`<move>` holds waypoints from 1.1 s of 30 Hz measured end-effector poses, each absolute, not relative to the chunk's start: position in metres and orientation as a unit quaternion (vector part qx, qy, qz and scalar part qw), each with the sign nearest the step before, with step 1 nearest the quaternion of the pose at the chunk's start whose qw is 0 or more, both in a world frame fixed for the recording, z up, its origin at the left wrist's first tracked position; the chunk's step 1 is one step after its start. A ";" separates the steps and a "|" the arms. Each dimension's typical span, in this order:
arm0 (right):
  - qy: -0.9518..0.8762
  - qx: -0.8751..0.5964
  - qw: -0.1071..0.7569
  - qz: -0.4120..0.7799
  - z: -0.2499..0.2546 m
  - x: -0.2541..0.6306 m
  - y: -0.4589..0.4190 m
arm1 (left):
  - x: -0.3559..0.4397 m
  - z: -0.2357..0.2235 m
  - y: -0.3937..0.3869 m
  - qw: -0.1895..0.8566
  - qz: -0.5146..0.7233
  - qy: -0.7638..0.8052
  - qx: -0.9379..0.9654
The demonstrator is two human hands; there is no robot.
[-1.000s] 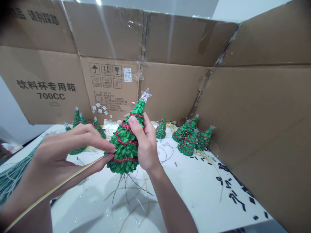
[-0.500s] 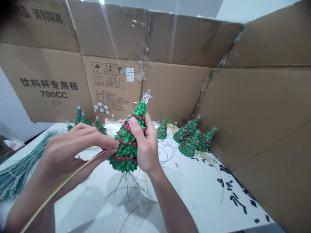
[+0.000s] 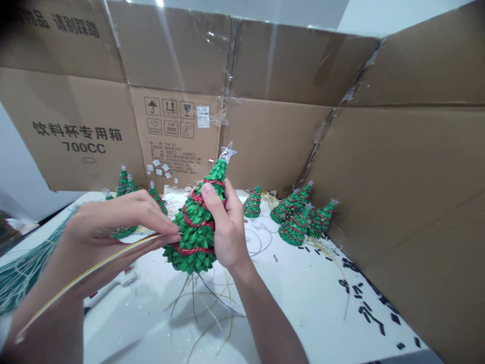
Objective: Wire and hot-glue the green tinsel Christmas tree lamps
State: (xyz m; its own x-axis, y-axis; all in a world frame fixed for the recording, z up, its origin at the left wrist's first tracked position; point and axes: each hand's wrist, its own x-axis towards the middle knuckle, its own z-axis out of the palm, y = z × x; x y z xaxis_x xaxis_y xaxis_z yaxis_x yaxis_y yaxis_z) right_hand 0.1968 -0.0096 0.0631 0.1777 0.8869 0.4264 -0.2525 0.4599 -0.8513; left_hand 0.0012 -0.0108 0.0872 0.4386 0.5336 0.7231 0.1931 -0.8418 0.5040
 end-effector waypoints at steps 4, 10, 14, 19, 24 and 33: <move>-0.490 -0.311 0.694 0.426 0.066 0.196 -0.012 | 0.005 0.087 -0.009 0.213 0.480 0.222 0.821; -0.482 -0.329 0.691 0.428 0.064 0.199 -0.008 | 0.000 0.088 -0.006 0.249 0.428 0.215 0.842; -0.463 -0.327 0.687 0.454 0.062 0.202 -0.003 | -0.005 0.089 -0.005 0.239 0.412 0.233 0.848; -0.455 -0.319 0.683 0.474 0.061 0.198 -0.004 | 0.002 0.089 -0.007 0.247 0.456 0.292 0.804; -0.401 -0.350 0.678 0.507 0.060 0.197 0.001 | 0.009 0.090 -0.007 0.287 0.435 0.303 0.798; -0.315 -0.309 0.591 0.675 0.056 0.199 0.015 | 0.011 0.080 0.009 0.326 0.480 0.334 0.743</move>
